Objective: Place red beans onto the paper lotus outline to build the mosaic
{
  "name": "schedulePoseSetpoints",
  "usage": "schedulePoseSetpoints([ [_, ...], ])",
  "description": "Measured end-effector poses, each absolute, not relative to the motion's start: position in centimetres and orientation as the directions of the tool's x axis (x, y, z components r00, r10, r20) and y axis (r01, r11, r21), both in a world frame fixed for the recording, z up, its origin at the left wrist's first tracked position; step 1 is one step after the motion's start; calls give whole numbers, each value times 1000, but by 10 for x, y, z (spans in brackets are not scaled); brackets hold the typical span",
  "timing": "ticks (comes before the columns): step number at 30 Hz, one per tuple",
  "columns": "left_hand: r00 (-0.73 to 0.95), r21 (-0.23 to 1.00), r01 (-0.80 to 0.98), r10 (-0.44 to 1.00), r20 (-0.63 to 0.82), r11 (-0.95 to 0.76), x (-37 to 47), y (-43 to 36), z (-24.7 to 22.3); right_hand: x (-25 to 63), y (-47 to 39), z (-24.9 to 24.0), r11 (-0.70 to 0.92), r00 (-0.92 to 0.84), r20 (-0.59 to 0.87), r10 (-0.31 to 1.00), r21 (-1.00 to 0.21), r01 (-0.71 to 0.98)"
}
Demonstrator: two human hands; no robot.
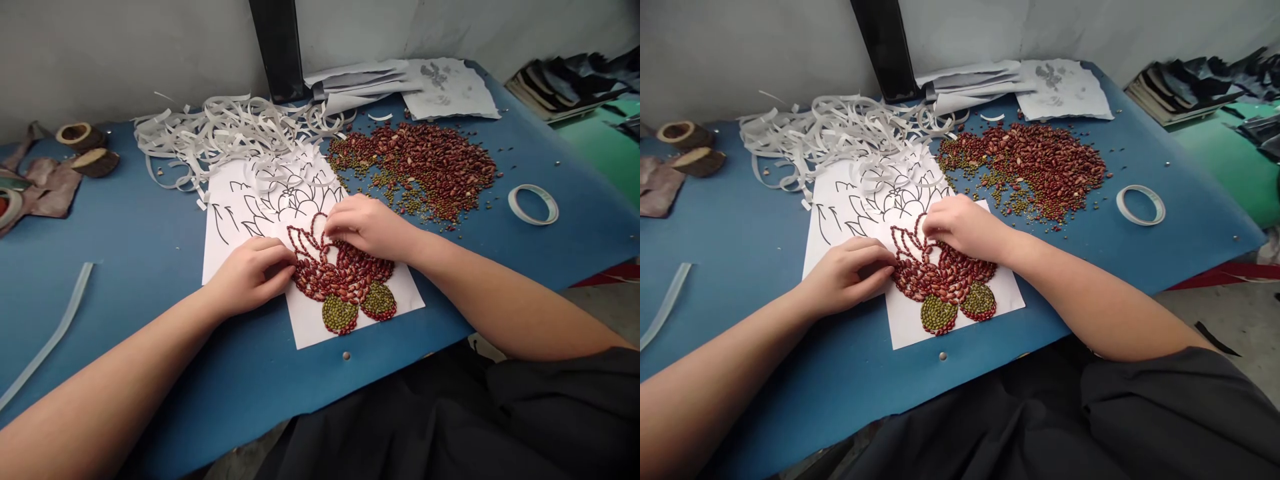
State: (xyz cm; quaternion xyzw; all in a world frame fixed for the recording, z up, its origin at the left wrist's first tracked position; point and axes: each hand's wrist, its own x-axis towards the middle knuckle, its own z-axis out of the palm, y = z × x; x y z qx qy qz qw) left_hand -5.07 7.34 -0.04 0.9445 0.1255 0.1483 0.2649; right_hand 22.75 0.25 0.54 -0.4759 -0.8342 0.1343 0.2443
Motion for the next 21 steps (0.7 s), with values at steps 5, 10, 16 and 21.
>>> schedulePoseSetpoints([
  [5,925,529,160,314,215,-833,-52,74,0,267,33,3,268,-116,361,926,-407,873],
  [10,927,518,156,306,218,-841,-51,74,-1,295,65,-16,202,-101,322,941,-297,933],
  [16,923,526,142,304,235,-839,-50,73,-1,293,68,-22,107,-31,304,952,-235,966],
  [21,922,519,133,298,248,-844,-50,73,-1,296,65,-22,25,64,344,937,-250,968],
])
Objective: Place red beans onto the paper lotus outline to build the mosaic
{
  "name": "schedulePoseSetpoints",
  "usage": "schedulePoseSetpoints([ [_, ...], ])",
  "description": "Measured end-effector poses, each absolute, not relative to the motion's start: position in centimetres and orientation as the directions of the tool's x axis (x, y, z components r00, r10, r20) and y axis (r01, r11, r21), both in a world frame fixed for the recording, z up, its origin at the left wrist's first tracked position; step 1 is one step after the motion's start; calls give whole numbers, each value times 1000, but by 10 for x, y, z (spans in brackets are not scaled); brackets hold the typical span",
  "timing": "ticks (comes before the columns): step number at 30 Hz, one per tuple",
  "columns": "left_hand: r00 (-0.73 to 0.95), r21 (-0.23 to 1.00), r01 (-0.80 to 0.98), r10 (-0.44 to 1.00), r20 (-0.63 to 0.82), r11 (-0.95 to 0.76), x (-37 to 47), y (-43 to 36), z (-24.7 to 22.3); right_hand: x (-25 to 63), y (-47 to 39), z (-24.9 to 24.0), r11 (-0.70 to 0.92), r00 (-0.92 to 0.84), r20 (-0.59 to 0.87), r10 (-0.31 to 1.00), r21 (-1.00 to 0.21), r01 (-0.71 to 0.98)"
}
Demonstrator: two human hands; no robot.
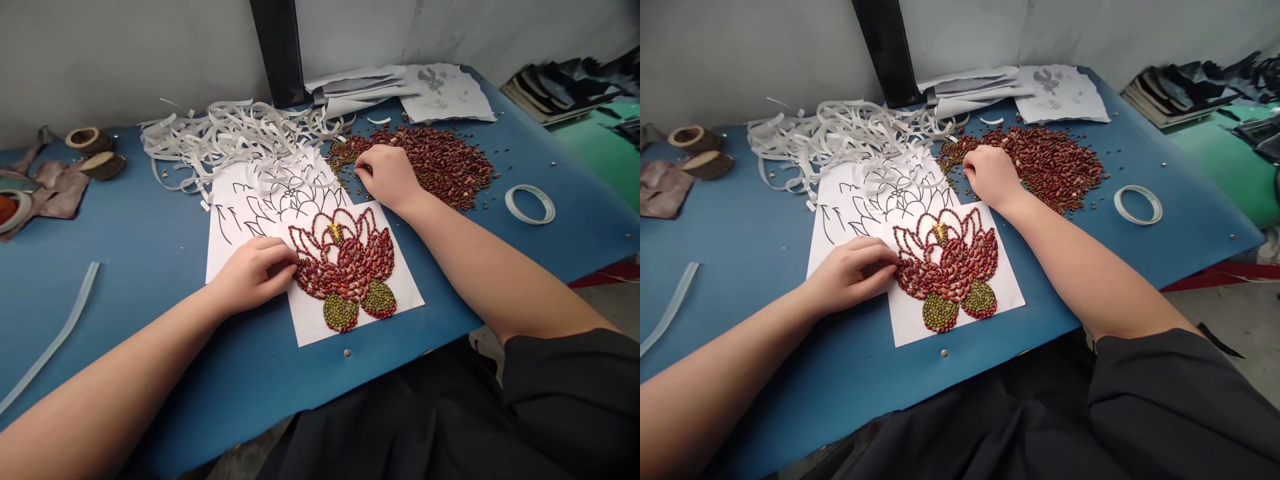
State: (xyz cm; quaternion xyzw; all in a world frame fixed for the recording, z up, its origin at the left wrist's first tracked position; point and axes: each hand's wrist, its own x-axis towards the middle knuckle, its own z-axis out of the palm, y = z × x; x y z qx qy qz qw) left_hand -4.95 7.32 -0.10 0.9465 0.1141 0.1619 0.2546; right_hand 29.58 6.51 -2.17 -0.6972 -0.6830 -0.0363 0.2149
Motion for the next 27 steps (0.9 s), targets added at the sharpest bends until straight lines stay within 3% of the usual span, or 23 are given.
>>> schedulePoseSetpoints([
  [17,928,525,146,301,221,-838,-51,74,-1,297,56,-19,-2,76,352,933,-206,978],
  [22,925,524,140,300,235,-840,-51,74,-1,285,39,2,172,-10,418,908,-351,920],
  [27,921,532,135,303,242,-836,-50,74,1,264,13,20,273,-98,299,949,-625,731],
])
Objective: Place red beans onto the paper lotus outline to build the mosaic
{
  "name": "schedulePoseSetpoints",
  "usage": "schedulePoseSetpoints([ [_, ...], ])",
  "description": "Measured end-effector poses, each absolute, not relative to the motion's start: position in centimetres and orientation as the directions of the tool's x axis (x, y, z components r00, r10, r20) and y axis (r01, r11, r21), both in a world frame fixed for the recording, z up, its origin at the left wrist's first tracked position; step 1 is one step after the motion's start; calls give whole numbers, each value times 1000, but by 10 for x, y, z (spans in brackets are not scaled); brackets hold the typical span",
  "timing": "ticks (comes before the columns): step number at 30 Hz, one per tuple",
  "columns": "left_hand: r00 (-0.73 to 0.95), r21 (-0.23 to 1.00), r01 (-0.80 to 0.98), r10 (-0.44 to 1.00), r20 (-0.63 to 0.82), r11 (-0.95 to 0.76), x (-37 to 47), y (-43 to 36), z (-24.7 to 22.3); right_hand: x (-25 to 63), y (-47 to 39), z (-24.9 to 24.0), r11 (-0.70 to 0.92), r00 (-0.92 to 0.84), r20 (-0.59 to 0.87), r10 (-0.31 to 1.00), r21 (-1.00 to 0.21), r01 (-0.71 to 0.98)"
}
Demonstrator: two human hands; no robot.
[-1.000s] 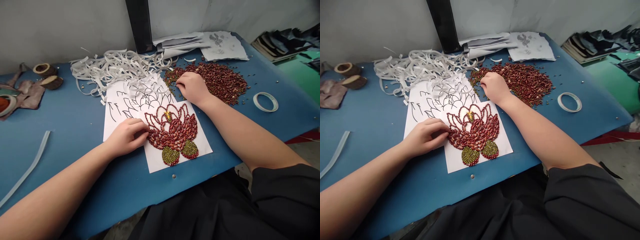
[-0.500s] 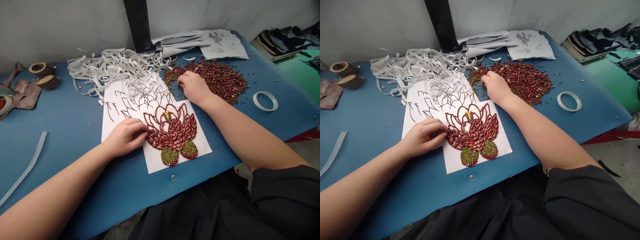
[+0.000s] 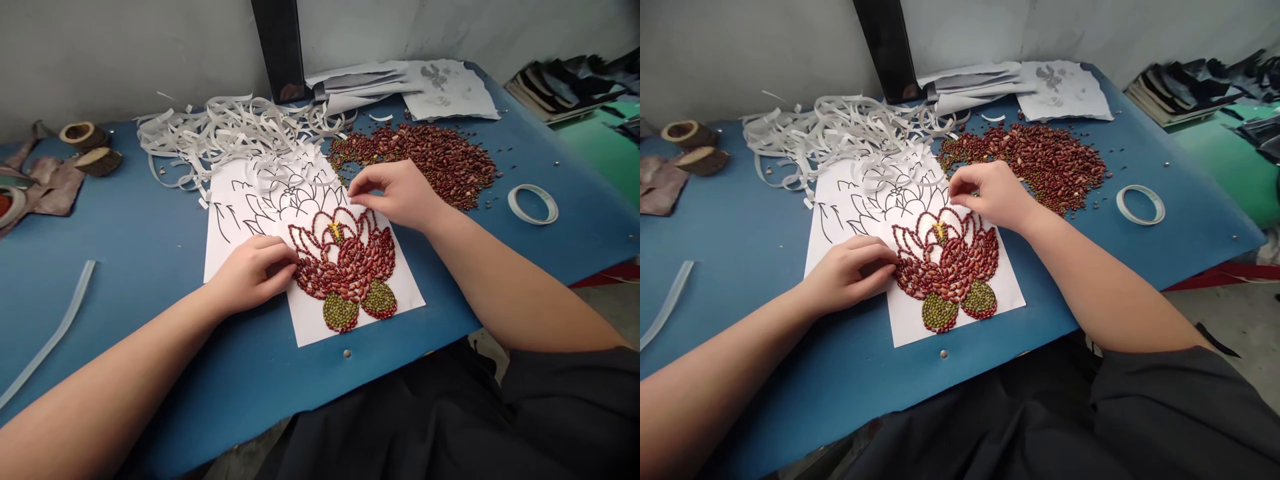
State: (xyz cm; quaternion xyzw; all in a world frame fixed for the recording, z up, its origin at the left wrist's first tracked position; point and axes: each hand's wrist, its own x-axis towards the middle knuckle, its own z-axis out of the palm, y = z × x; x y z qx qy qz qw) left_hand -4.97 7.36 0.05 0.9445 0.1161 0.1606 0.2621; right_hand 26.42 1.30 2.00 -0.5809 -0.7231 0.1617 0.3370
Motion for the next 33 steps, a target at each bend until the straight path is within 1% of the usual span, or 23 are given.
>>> schedulePoseSetpoints([
  [2,920,533,136,306,244,-835,-50,73,1,256,6,23,269,-119,253,960,-716,644],
  [4,920,534,137,307,243,-834,-49,73,1,249,1,24,292,-170,238,956,-738,608],
  [9,922,537,132,303,243,-833,-49,73,1,238,-4,26,431,-390,227,892,-684,589],
  [12,921,535,133,303,244,-835,-49,73,1,237,-4,25,494,-469,241,850,-672,552],
  [20,923,543,159,319,215,-825,-50,73,1,233,-6,21,612,-601,224,767,-534,583],
  [26,920,540,142,311,237,-830,-50,73,2,230,-5,13,661,-660,224,717,-516,544],
  [33,920,542,145,314,235,-828,-50,73,2,227,-3,10,721,-697,253,671,-441,534],
])
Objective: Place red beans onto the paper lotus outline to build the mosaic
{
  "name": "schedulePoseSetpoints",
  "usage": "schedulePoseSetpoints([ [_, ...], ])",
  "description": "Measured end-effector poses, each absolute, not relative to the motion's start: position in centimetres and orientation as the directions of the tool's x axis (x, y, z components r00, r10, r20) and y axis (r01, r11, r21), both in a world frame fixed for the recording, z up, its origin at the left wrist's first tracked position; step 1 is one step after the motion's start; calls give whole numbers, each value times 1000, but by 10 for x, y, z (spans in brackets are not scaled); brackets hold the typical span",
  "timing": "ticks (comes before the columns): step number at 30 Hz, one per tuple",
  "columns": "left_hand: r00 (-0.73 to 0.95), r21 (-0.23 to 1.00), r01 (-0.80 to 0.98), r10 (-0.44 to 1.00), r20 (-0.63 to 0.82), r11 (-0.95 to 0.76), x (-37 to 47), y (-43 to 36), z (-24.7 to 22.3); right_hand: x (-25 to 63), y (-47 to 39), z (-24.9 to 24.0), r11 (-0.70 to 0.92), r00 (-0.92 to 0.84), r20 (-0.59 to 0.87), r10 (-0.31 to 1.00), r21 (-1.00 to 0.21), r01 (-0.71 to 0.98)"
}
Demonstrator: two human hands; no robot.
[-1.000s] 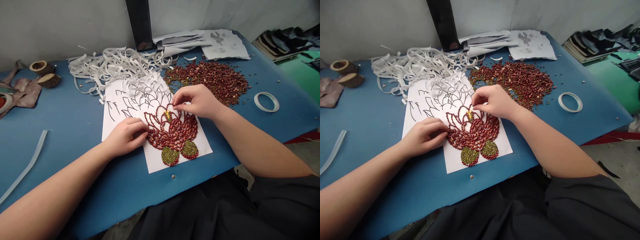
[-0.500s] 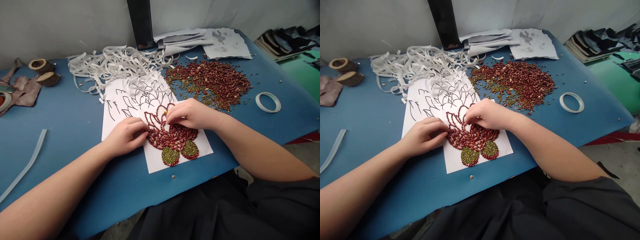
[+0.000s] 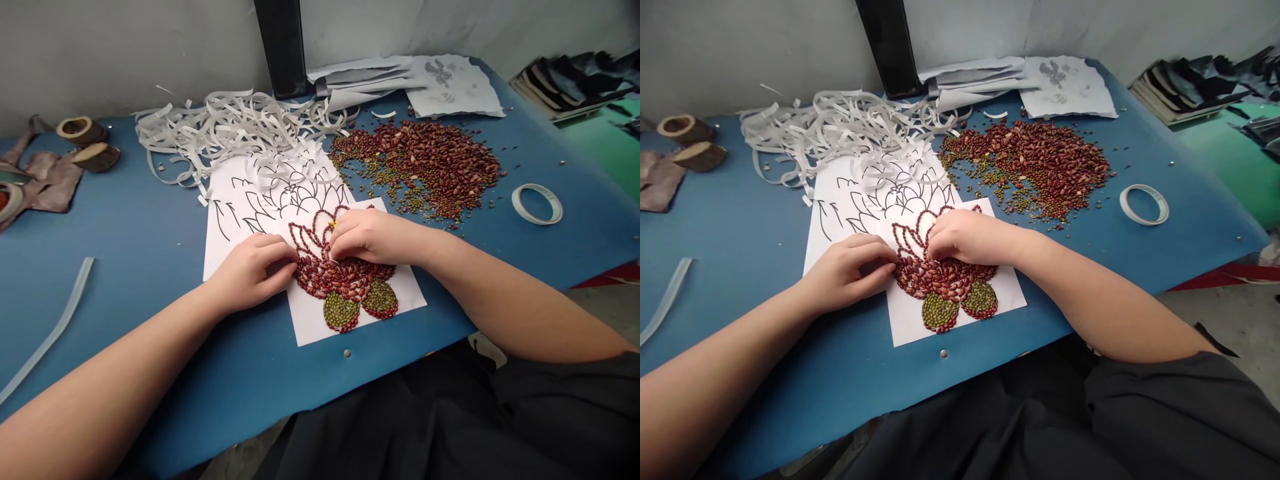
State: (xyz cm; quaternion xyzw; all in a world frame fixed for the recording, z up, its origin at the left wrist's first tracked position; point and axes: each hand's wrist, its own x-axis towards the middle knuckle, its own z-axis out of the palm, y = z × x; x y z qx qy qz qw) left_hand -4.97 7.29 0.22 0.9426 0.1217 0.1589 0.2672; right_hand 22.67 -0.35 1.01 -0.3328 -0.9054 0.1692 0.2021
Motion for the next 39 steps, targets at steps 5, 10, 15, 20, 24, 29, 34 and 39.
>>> schedulePoseSetpoints([
  [5,921,540,148,315,230,-829,-49,73,1,226,-2,9,737,-721,232,652,-416,533],
  [10,921,543,150,316,227,-826,-50,73,2,227,-1,6,759,-730,259,632,-398,516],
  [15,923,550,171,328,201,-817,-50,74,1,228,0,2,763,-723,269,636,-358,538],
  [20,922,548,159,323,216,-821,-50,73,0,227,-4,7,746,-712,252,656,-362,559],
  [24,921,545,155,320,222,-824,-50,73,1,227,-8,15,757,-726,254,638,-379,533],
  [29,919,563,177,341,199,-807,-49,73,2,225,-11,20,773,-762,197,617,-336,539],
  [34,919,559,169,334,209,-812,-50,73,1,222,-12,25,794,-795,117,595,-239,559],
  [39,918,541,142,315,242,-829,-49,72,1,219,-13,28,794,-796,86,599,-191,577],
])
